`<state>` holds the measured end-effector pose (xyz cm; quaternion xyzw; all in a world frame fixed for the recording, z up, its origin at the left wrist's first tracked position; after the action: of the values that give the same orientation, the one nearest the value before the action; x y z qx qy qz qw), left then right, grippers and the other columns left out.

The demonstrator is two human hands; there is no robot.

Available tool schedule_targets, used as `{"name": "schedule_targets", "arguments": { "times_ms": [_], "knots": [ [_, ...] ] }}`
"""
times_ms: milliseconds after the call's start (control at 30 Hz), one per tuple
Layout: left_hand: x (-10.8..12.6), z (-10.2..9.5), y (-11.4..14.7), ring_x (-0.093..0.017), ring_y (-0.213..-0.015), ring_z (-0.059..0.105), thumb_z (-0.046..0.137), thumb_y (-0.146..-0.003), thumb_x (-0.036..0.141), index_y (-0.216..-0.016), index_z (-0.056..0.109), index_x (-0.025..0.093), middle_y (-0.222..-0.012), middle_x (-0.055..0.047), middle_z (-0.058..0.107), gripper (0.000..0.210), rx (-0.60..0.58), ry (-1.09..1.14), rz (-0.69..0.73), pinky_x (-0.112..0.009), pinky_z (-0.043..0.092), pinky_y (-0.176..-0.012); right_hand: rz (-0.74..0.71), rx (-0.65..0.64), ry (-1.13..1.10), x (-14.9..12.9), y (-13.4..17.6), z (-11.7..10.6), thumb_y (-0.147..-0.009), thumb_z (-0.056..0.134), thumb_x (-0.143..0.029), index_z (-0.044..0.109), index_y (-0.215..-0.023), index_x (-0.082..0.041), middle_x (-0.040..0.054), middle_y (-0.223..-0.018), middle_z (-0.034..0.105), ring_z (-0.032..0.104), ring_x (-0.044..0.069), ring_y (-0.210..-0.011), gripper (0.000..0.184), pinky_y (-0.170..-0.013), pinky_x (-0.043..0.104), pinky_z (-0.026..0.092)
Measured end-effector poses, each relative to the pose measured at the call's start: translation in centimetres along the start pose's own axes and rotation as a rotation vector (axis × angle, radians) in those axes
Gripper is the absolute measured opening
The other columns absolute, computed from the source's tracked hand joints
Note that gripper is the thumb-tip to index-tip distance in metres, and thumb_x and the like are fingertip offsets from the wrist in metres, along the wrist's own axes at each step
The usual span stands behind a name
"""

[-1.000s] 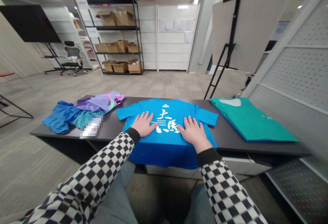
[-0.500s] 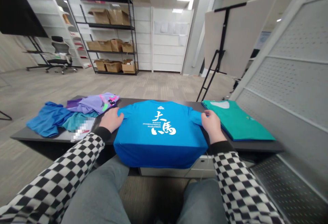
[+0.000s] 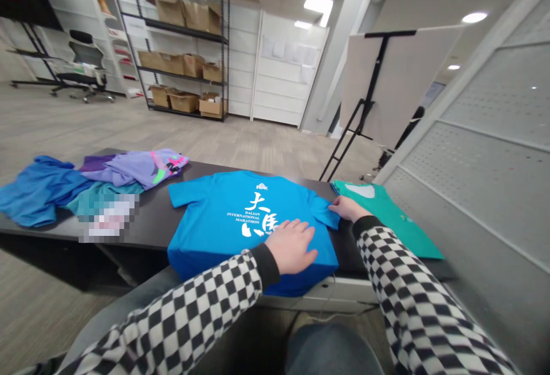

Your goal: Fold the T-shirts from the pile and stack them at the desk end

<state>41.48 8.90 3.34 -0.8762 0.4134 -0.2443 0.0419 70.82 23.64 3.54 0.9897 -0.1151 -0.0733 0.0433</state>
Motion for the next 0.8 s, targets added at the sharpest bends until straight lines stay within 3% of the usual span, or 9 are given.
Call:
{"name": "schedule_targets", "arguments": {
  "times_ms": [100,167,267,367,467,567,633,733,800],
  "knots": [
    [0.6,2.3,-2.2,-0.047,-0.160,0.049,0.059,-0.106,0.055,-0.162,0.059,0.015,-0.168,-0.025,0.057,0.069,-0.053,-0.011,-0.020,-0.072,0.038,-0.131,0.002,-0.074,-0.003,0.8,-0.6,-0.3,-0.095,0.080,-0.036,0.079,-0.071,-0.019,0.0078,-0.071,0.075,0.074,0.025,-0.077,0.030,-0.078,0.034,0.056],
    [0.8,2.9,-2.7,-0.048,-0.159,0.049,0.061,-0.105,0.053,-0.158,0.062,0.016,-0.166,-0.025,0.059,0.065,-0.056,-0.005,-0.016,-0.073,0.038,-0.131,0.004,-0.107,-0.031,1.3,-0.9,-0.5,-0.092,0.084,-0.038,0.077,-0.070,-0.019,0.0047,-0.066,0.071,0.069,0.023,-0.069,0.030,-0.071,0.033,0.053],
    [1.6,2.4,-1.9,-0.046,-0.154,0.055,0.063,-0.105,0.046,-0.147,0.070,0.019,-0.161,-0.021,0.064,0.051,-0.011,0.033,0.048,-0.074,0.037,-0.131,0.013,-0.124,-0.237,2.1,-1.1,-0.7,-0.093,0.084,-0.037,0.076,-0.079,-0.018,0.0000,-0.062,0.065,0.060,0.017,-0.059,0.025,-0.058,0.028,0.047],
    [2.7,0.5,0.9,-0.036,-0.146,0.064,0.063,-0.106,0.037,-0.137,0.075,0.023,-0.153,-0.013,0.072,0.036,0.111,0.169,0.146,-0.063,0.040,-0.133,0.055,-0.188,-0.542,2.5,-0.7,-0.7,-0.094,0.084,-0.037,0.072,-0.086,-0.018,-0.0017,-0.064,0.063,0.059,0.015,-0.057,0.023,-0.052,0.025,0.046],
    [3.0,-1.5,5.8,-0.025,-0.129,0.073,0.060,-0.105,0.023,-0.130,0.076,0.023,-0.136,-0.009,0.081,0.029,0.266,0.363,0.233,-0.046,0.050,-0.126,0.163,-0.317,-0.704,3.0,0.2,-0.2,-0.088,0.093,-0.038,0.070,-0.091,-0.019,-0.0020,-0.064,0.064,0.058,0.013,-0.054,0.030,-0.051,0.024,0.051],
    [1.5,-1.8,12.9,-0.024,-0.118,0.076,0.058,-0.101,0.011,-0.124,0.077,0.026,-0.115,-0.007,0.084,0.034,0.338,0.472,0.214,-0.043,0.058,-0.113,0.248,-0.360,-0.714,3.6,1.0,0.2,-0.084,0.098,-0.035,0.067,-0.087,-0.019,-0.0031,-0.058,0.059,0.054,0.012,-0.049,0.035,-0.044,0.020,0.043],
    [-0.5,-0.4,18.4,-0.026,-0.109,0.077,0.058,-0.098,0.010,-0.122,0.078,0.030,-0.107,-0.007,0.083,0.038,0.299,0.485,0.088,-0.043,0.063,-0.099,0.243,-0.304,-0.748,3.8,1.3,0.3,-0.084,0.098,-0.032,0.068,-0.090,-0.018,-0.0027,-0.061,0.062,0.057,0.012,-0.051,0.034,-0.042,0.019,0.041],
    [-3.7,3.1,26.5,-0.027,-0.095,0.078,0.059,-0.095,0.014,-0.111,0.080,0.036,-0.095,-0.005,0.081,0.034,0.262,0.479,-0.160,-0.042,0.066,-0.084,0.164,-0.187,-0.989,3.4,1.8,0.2,-0.090,0.091,-0.028,0.070,-0.101,-0.019,0.0036,-0.082,0.076,0.072,0.016,-0.068,0.025,-0.057,0.022,0.058],
    [-5.3,5.8,30.5,-0.027,-0.084,0.077,0.063,-0.091,0.019,-0.102,0.082,0.039,-0.088,-0.003,0.081,0.030,0.225,0.480,-0.314,-0.041,0.067,-0.077,0.127,-0.122,-1.166,2.8,2.3,0.4,-0.098,0.081,-0.027,0.068,-0.104,-0.020,0.0067,-0.094,0.081,0.078,0.019,-0.080,0.016,-0.072,0.028,0.066]
  ]
}}
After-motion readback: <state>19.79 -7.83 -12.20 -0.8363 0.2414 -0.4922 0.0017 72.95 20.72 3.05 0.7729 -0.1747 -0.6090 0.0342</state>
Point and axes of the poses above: each hand's wrist, its own y-axis away from the middle knuckle, its own z-axis out of the palm, x = y × z, the point moved 4 cm from there along -y, towards the middle knuckle
